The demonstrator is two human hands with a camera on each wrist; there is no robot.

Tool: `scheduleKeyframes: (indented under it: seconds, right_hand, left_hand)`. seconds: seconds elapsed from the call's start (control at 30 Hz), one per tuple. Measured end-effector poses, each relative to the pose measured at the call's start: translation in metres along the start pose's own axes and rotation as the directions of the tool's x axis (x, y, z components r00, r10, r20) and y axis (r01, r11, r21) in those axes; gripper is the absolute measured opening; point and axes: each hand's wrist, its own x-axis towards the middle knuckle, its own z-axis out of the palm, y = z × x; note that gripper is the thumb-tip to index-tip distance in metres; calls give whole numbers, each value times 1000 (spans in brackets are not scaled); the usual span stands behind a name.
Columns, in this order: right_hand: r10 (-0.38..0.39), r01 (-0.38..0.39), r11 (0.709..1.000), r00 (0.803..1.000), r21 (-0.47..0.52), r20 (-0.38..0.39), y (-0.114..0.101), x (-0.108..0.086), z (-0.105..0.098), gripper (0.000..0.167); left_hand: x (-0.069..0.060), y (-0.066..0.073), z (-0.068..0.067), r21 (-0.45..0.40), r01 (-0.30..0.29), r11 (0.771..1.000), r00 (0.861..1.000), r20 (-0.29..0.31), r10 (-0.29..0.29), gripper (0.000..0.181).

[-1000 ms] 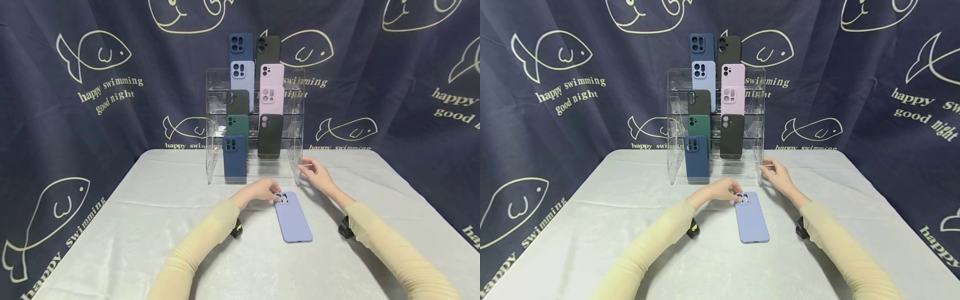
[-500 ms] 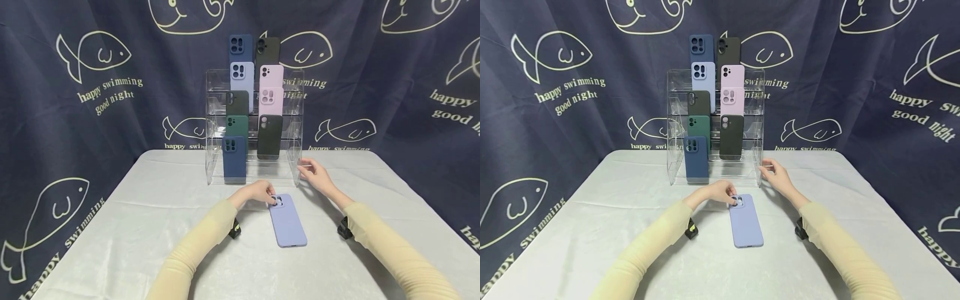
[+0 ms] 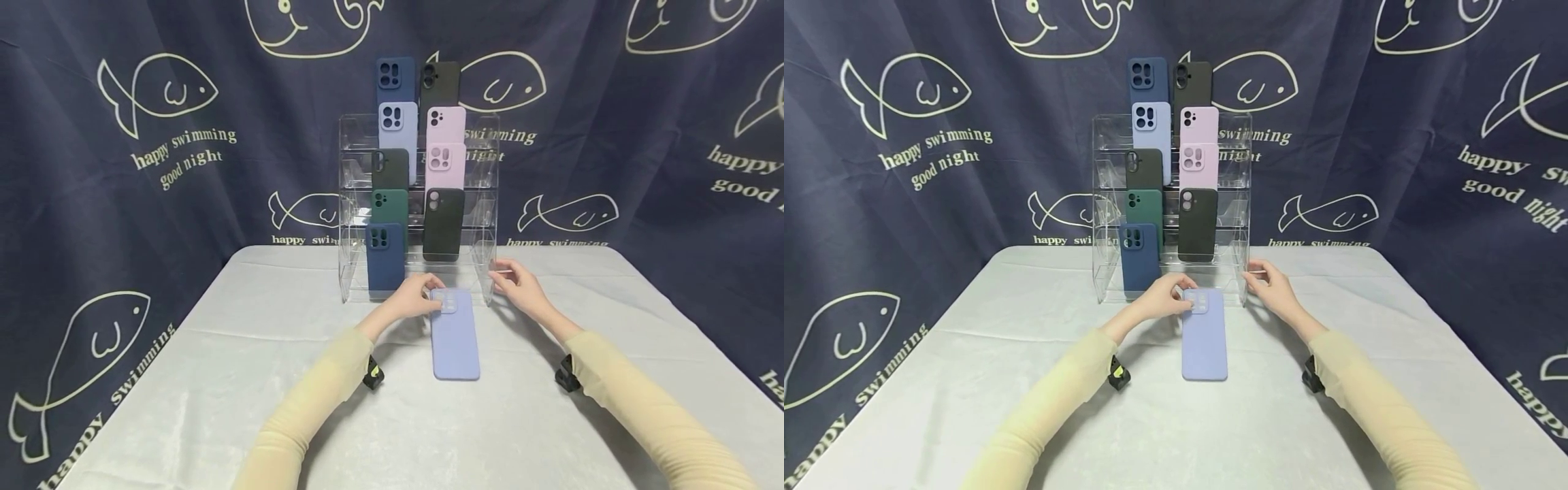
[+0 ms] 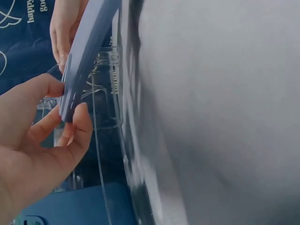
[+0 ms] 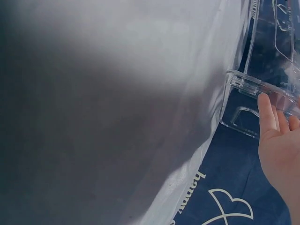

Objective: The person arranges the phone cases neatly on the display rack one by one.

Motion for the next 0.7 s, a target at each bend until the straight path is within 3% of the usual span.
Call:
scheduleKeyframes:
  seconds: [0.23,0.5,0.6,0.7]
  right_hand:
    - [0,0,999,1000,35,-3,-4,-3,-1,45]
    - [-11,11,999,1000,30,-5,-6,-2,-4,44]
    - [-16,16,999,1000,35,-3,-6,-3,-3,44]
    - [-15,15,999,1000,40,1,-6,-4,-1,44]
  left_hand:
    - [-4,4,-13,-25,-84,996,983,-167,79,36]
    - [-1,16,-29,-52,-145,988,951,-284,124,36]
    - [1,21,-40,-65,-171,983,927,-348,139,37]
    - [4,26,-53,-60,-200,978,890,-429,156,37]
